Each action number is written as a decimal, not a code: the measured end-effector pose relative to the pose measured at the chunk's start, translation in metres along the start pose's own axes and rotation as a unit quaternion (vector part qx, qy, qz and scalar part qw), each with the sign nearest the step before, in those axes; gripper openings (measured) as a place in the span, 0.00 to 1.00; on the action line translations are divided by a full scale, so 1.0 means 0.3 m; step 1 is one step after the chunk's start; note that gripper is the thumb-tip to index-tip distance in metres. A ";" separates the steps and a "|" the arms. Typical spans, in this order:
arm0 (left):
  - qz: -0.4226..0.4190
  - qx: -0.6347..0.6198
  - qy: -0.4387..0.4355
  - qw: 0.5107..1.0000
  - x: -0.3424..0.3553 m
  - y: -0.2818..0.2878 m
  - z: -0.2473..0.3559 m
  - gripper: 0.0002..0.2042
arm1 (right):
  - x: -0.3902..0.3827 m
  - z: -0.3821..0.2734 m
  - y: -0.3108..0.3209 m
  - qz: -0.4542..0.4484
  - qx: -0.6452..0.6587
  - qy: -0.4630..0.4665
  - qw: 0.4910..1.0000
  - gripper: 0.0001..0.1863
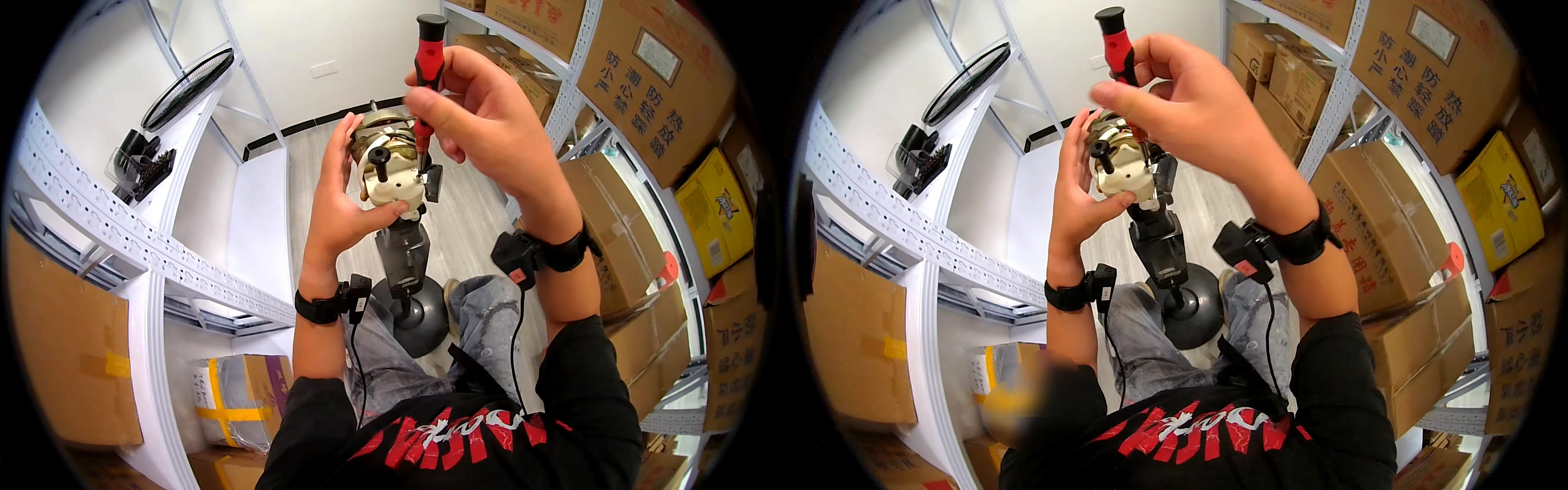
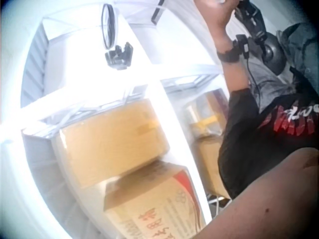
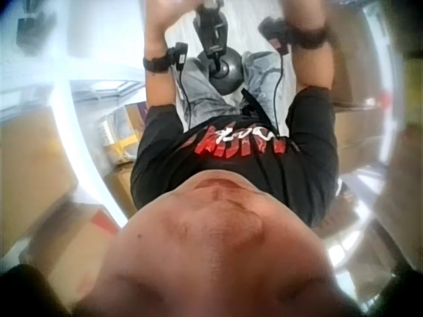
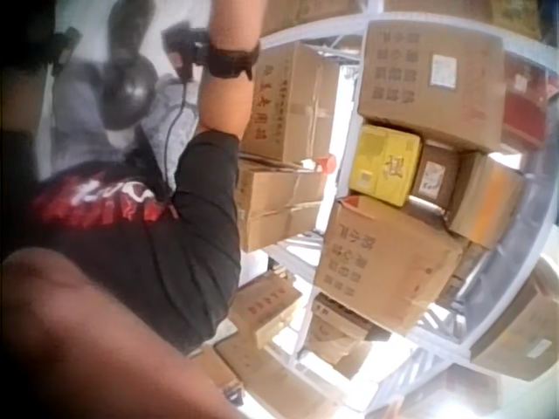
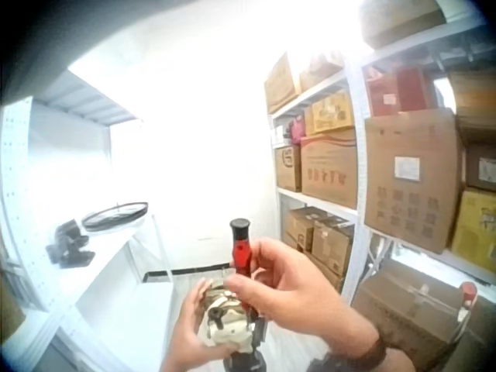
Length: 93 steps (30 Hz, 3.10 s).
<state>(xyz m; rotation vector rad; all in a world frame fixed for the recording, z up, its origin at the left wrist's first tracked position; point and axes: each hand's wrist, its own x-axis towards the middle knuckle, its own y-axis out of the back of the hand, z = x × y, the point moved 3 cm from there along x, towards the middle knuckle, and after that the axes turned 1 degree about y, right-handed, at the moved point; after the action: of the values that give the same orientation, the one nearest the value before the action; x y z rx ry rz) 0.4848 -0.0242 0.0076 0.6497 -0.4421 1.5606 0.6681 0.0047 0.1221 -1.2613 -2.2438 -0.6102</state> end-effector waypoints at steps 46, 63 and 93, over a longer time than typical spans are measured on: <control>0.012 0.008 0.012 1.000 -0.008 0.004 -0.064 0.63 | 0.022 0.043 0.004 0.073 -0.009 0.086 0.994 0.26; -0.013 0.065 0.016 0.998 -0.016 0.010 0.052 0.57 | 0.019 0.039 0.026 -0.100 0.122 -0.016 0.987 0.15; -0.004 0.071 -0.029 0.997 -0.015 0.026 0.008 0.57 | 0.009 0.003 0.012 -0.093 0.071 -0.037 0.992 0.13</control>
<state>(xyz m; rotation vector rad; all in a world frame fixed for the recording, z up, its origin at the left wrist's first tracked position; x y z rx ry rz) 0.4775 -0.0301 0.0073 0.8061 -0.3733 1.5778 0.6699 0.0088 0.1235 -1.0296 -2.4385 -0.4675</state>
